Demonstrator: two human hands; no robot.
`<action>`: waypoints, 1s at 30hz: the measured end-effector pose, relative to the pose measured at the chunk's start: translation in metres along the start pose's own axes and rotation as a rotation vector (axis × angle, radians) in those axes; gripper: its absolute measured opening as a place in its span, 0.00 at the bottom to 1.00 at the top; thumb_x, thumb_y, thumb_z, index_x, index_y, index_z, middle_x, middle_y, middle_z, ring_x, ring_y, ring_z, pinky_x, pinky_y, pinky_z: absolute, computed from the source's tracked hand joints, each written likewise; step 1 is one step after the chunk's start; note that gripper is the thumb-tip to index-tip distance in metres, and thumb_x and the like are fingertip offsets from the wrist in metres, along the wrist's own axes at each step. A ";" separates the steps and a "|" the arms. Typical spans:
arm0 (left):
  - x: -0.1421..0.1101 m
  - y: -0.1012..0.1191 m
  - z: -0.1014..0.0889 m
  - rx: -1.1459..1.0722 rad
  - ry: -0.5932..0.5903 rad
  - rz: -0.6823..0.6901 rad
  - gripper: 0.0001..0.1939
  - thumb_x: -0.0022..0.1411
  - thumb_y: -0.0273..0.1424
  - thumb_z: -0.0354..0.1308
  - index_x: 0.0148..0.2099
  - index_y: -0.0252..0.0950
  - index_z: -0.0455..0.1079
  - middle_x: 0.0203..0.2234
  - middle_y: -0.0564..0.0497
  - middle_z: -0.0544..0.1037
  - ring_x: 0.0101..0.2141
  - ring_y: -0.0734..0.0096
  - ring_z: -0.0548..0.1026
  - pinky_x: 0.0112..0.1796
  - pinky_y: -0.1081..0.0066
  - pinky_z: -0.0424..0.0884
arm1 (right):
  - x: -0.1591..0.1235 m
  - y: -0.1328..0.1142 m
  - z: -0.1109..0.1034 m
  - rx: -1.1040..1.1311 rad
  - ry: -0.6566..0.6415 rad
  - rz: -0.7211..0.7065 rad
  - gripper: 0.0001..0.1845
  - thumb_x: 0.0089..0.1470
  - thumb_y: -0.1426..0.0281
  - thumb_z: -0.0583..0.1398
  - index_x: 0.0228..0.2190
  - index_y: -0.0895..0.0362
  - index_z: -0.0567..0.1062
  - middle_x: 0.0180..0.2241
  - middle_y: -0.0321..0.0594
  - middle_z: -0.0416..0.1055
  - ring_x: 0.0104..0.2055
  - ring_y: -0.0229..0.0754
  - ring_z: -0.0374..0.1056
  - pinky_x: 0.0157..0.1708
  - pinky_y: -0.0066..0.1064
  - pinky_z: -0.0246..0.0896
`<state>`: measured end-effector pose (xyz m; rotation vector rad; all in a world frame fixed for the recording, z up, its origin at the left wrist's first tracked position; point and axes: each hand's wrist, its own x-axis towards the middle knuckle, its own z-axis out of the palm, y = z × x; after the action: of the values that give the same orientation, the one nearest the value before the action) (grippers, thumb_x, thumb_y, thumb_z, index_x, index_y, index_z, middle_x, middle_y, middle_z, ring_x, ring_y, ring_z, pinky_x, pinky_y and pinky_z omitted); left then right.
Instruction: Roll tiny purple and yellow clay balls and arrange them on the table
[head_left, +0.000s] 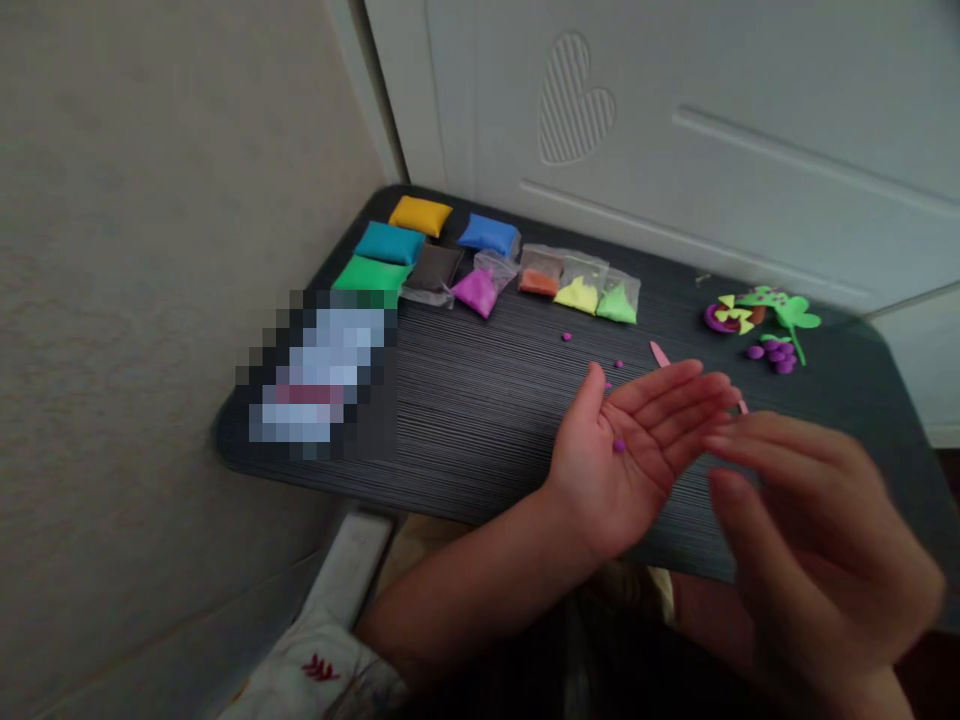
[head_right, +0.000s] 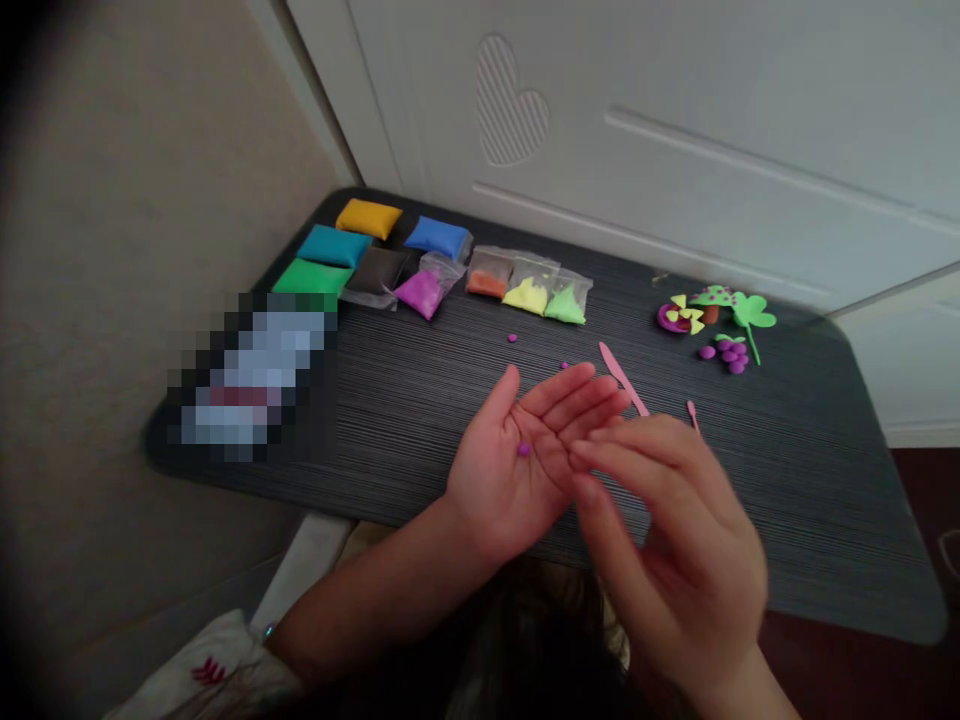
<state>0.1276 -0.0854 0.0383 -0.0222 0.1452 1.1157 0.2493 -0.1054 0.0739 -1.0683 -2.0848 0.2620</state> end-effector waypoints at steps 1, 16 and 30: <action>0.000 0.000 0.001 0.015 0.001 0.012 0.29 0.62 0.46 0.34 0.42 0.31 0.70 0.47 0.42 0.73 0.52 0.62 0.66 0.54 0.63 0.57 | -0.004 -0.002 0.005 -0.049 -0.032 -0.008 0.22 0.42 0.77 0.61 0.42 0.51 0.72 0.37 0.40 0.68 0.39 0.48 0.64 0.37 0.44 0.58; -0.013 0.000 0.017 0.319 -0.018 0.093 0.33 0.61 0.51 0.30 0.45 0.35 0.69 0.47 0.47 0.73 0.53 0.64 0.64 0.55 0.64 0.54 | -0.009 -0.009 0.009 0.038 -0.176 0.150 0.11 0.46 0.74 0.61 0.35 0.50 0.73 0.35 0.35 0.71 0.39 0.40 0.66 0.37 0.36 0.63; -0.039 0.018 0.025 1.021 -0.042 0.057 0.07 0.55 0.27 0.56 0.32 0.39 0.76 0.35 0.51 0.77 0.40 0.71 0.72 0.45 0.71 0.65 | -0.010 -0.003 0.000 0.022 0.236 -0.112 0.18 0.41 0.71 0.65 0.37 0.50 0.70 0.31 0.35 0.70 0.34 0.41 0.67 0.37 0.42 0.63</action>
<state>0.0968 -0.1099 0.0687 0.9174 0.6639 0.9931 0.2509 -0.1154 0.0697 -0.9186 -1.9167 0.0978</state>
